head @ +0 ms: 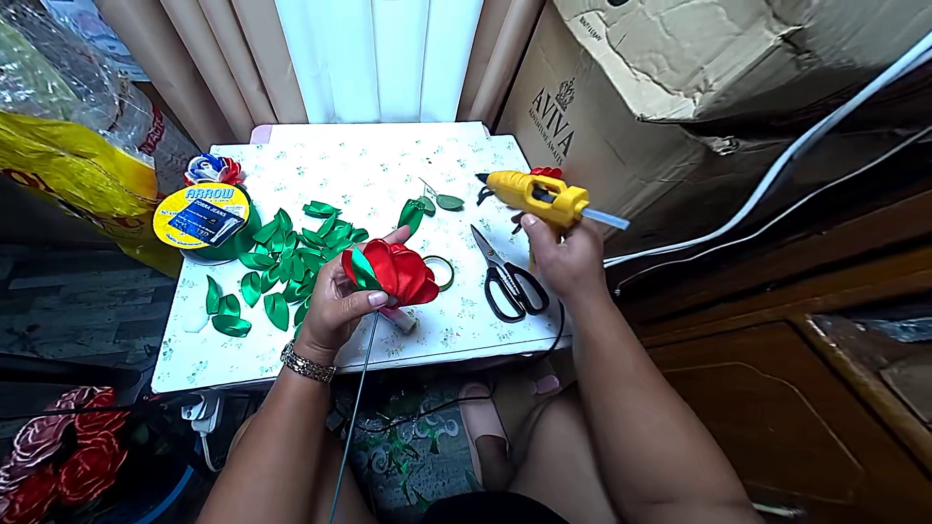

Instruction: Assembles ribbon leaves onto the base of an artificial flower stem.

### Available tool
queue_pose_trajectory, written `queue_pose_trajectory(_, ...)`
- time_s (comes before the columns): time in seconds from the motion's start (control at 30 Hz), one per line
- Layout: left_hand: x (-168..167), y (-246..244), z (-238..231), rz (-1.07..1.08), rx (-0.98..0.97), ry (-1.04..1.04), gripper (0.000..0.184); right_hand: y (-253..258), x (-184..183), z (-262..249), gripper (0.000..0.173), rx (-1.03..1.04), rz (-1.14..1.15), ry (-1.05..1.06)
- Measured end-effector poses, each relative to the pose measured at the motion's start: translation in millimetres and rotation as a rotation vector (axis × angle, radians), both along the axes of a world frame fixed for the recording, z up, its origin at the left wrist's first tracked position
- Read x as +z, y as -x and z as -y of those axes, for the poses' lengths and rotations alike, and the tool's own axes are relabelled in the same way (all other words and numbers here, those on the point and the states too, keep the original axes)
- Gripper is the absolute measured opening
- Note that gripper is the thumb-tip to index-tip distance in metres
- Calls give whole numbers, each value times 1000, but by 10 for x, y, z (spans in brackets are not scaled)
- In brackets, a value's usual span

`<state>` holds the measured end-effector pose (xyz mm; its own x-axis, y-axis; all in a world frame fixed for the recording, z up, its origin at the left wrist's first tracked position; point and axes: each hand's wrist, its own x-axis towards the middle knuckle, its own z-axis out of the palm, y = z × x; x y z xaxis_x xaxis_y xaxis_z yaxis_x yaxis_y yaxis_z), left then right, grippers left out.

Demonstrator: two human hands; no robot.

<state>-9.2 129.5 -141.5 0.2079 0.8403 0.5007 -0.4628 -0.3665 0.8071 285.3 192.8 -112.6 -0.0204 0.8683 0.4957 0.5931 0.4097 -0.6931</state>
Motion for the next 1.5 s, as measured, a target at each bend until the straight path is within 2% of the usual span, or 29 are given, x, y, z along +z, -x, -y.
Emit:
queue_pose_trajectory(0.13,-18,-43,-8,97,30,46,46,-186,-237,-339,46,-80,-229,351)
queue_pose_trajectory(0.23,-83,-32,-46,149,22,101,53,-206,-376,-425,50,-90,-256,471)
queue_pose_trajectory(0.33,-104,-43,-74,267,-37,150,53,-215,-283,-361,58,-159,69,521)
queue_pose_trajectory(0.4,-115,-45,-82,342,-62,187,53,-175,71,-129,70,-226,376,632)
queue_pose_trajectory(0.43,-122,-49,-83,379,-73,203,50,-135,264,16,68,-243,494,657)
queue_pose_trajectory(0.47,-125,-57,-82,405,-87,216,48,-98,418,155,59,-220,567,627)
queue_pose_trajectory(0.5,-124,-73,-78,420,-104,230,47,-66,494,272,46,-145,579,506)
queue_pose_trajectory(0.57,-126,-127,-64,424,-147,260,50,44,403,368,21,116,465,72)
queue_pose_trajectory(0.63,-138,-191,-42,413,-192,275,50,275,173,284,19,292,319,-303)
queue_pose_trajectory(0.7,-119,-265,0,392,-184,274,37,456,5,180,21,325,303,-497)
queue_pose_trajectory(0.73,-118,-284,9,386,-192,270,34,500,-50,138,21,325,316,-546)
queue_pose_trajectory(0.8,-144,-270,-7,393,-244,278,41,541,-122,65,19,321,340,-601)
queue_pose_trajectory(0.87,-124,-289,2,390,-211,298,37,567,-167,26,18,307,369,-620)
queue_pose_trajectory(0.93,-137,-274,-2,386,-226,308,40,585,-195,12,18,284,387,-629)
queue_pose_trajectory(1.03,-103,-292,17,366,-206,308,29,586,-213,-10,16,253,390,-650)
queue_pose_trajectory(1.1,-85,-270,20,315,-206,351,29,546,-198,-33,15,215,372,-641)
queue_pose_trajectory(1.17,-49,-242,22,235,-158,417,36,463,-121,-41,14,153,297,-573)
queue_pose_trajectory(1.23,2,-239,24,180,-101,463,43,387,-2,-37,13,94,128,-493)
queue_pose_trajectory(1.3,33,-268,10,164,-31,498,39,354,149,6,12,104,-91,-423)
queue_pose_trajectory(1.37,32,-303,-10,158,33,513,24,369,250,83,7,223,-342,-300)
queue_pose_trajectory(1.43,47,-339,-17,123,102,532,9,434,291,181,6,406,-572,-90)
queue_pose_trajectory(1.5,63,-365,-8,81,145,549,8,515,325,313,11,538,-648,165)
